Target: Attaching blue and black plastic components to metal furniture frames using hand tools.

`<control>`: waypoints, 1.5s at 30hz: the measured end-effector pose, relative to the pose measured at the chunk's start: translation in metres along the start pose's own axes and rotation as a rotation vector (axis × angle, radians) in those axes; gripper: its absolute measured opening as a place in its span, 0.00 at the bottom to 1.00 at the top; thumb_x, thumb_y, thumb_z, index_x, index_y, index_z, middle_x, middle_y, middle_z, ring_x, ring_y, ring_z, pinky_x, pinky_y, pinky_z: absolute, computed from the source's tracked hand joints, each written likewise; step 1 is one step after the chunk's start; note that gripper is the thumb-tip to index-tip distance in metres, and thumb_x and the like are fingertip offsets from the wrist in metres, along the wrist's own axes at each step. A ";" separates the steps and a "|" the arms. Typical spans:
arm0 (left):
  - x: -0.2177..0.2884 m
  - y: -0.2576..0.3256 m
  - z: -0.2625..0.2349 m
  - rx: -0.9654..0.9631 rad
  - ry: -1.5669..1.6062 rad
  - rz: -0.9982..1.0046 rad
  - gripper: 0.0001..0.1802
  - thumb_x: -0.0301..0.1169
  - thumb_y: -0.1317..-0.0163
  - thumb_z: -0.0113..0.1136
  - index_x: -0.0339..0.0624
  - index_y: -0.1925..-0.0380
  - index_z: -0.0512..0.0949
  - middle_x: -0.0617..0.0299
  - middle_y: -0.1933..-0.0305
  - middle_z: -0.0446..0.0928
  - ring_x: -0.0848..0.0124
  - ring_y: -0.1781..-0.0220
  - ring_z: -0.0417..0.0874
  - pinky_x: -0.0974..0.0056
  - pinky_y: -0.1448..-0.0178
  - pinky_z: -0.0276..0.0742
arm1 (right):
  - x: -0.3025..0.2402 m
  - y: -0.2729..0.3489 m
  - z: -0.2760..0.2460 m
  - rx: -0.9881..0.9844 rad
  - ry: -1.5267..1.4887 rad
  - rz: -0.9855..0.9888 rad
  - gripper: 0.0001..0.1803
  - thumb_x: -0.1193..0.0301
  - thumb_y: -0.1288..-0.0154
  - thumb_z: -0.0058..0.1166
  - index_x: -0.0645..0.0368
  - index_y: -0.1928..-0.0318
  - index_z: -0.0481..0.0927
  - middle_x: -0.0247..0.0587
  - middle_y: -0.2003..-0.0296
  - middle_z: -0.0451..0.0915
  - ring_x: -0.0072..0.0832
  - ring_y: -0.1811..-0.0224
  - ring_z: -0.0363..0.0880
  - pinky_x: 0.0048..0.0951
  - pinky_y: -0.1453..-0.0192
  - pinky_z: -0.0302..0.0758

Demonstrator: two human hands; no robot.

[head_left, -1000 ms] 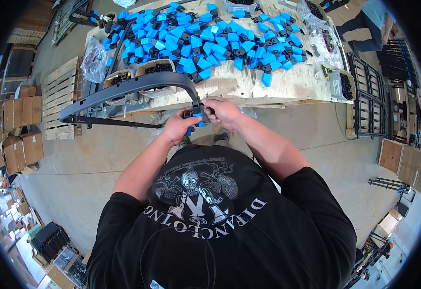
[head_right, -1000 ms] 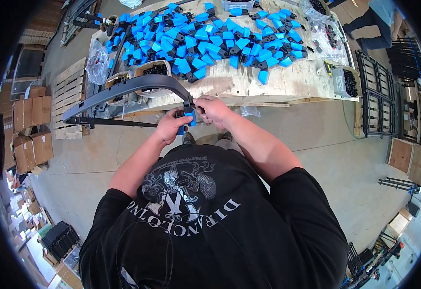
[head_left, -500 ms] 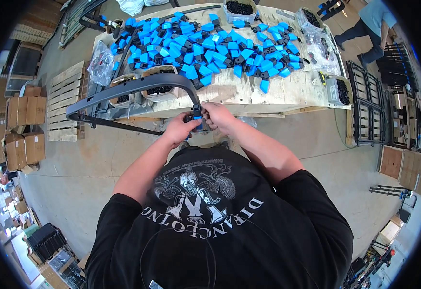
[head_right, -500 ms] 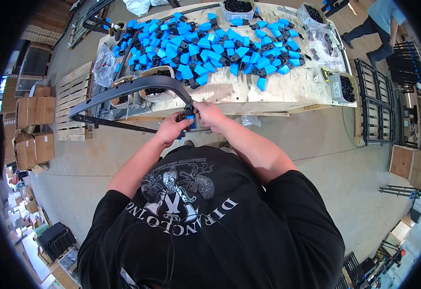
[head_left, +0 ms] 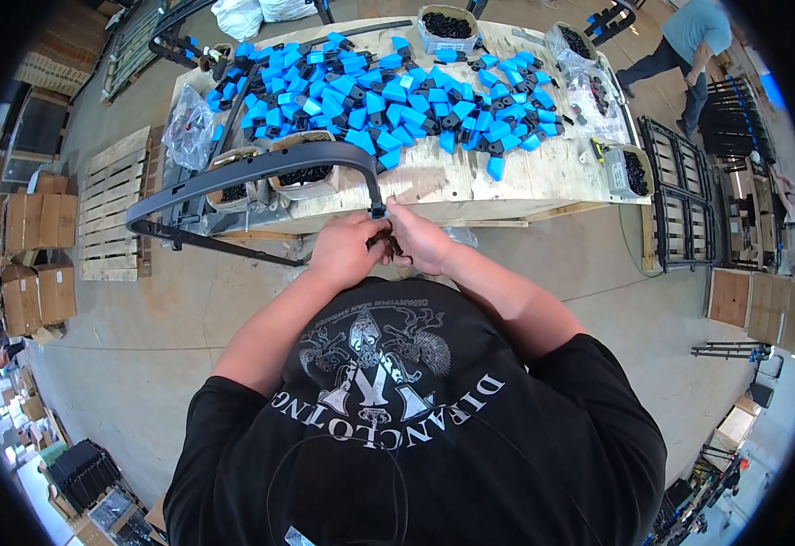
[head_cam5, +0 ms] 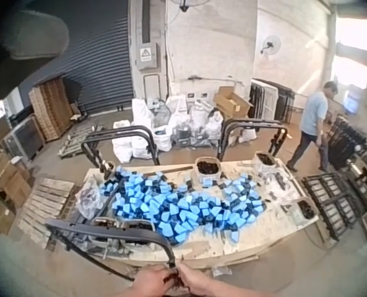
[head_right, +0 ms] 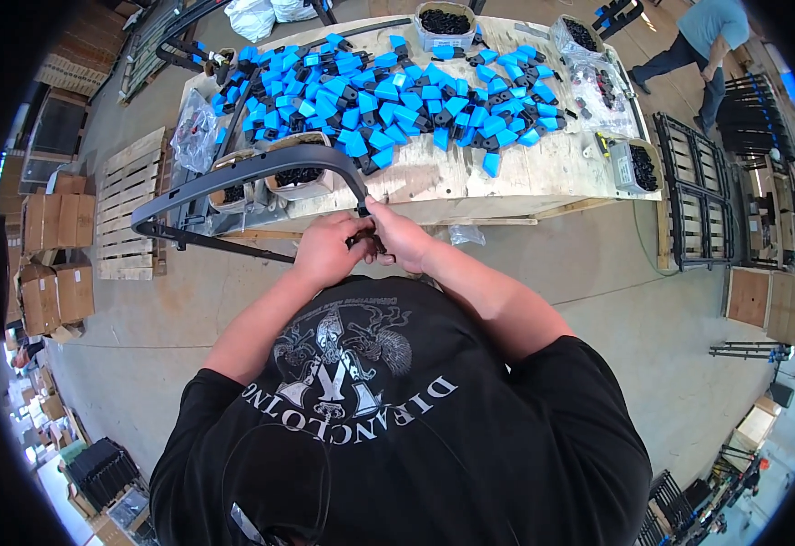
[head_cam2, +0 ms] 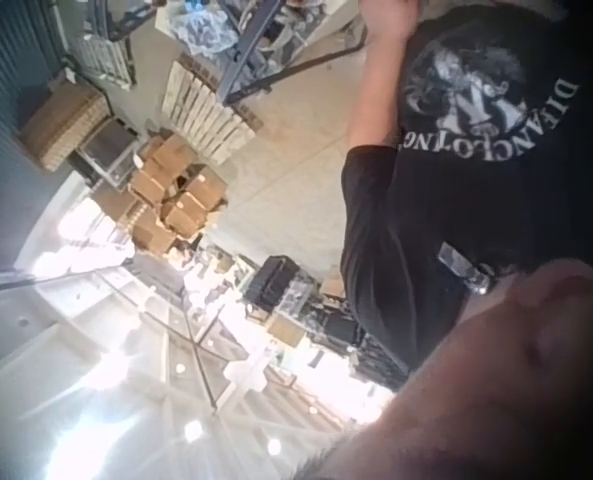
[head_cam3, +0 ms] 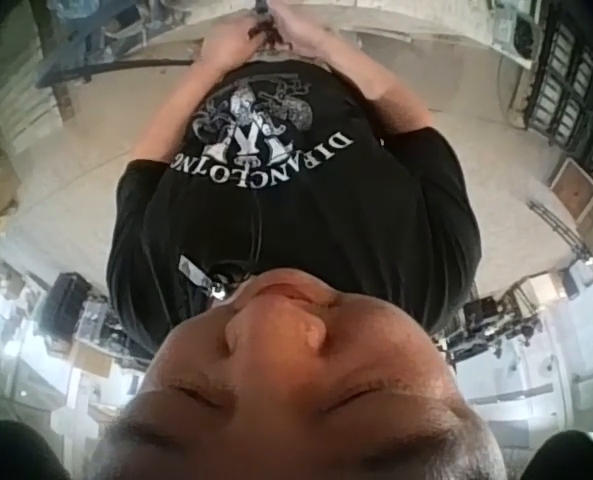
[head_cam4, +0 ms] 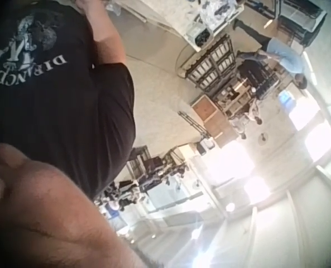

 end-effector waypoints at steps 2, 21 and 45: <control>-0.002 0.000 0.001 0.030 -0.073 0.029 0.14 0.34 0.40 0.66 0.42 0.56 0.86 0.55 0.63 0.82 0.54 0.59 0.84 0.54 0.54 0.79 | 0.000 -0.003 0.000 -0.001 0.027 -0.026 0.37 0.35 0.23 0.25 0.54 0.56 0.77 0.33 0.68 0.78 0.22 0.73 0.75 0.22 0.77 0.54; -0.034 0.019 -0.005 0.151 0.258 -0.086 0.12 0.30 0.36 0.65 0.39 0.54 0.85 0.54 0.62 0.84 0.59 0.60 0.85 0.60 0.54 0.80 | 0.013 -0.010 -0.025 0.220 -0.007 -0.091 0.14 0.62 0.28 0.56 0.61 0.62 0.81 0.33 0.69 0.79 0.15 0.76 0.67 0.18 0.77 0.58; -0.132 0.003 0.098 -0.050 1.122 -0.918 0.19 0.43 0.25 0.55 0.41 0.71 0.74 0.66 0.78 0.71 0.72 0.79 0.72 0.65 0.72 0.69 | -0.058 -0.006 -0.025 0.590 1.346 -0.319 0.15 0.65 0.30 0.48 0.68 0.56 0.74 0.60 0.60 0.82 0.54 0.56 0.83 0.51 0.50 0.79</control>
Point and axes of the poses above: each hand's wrist, its own y-axis away from the middle knuckle, its own z-axis out of the palm, x = y × z, the point moved 10 cm from there along -y, towards the middle knuckle
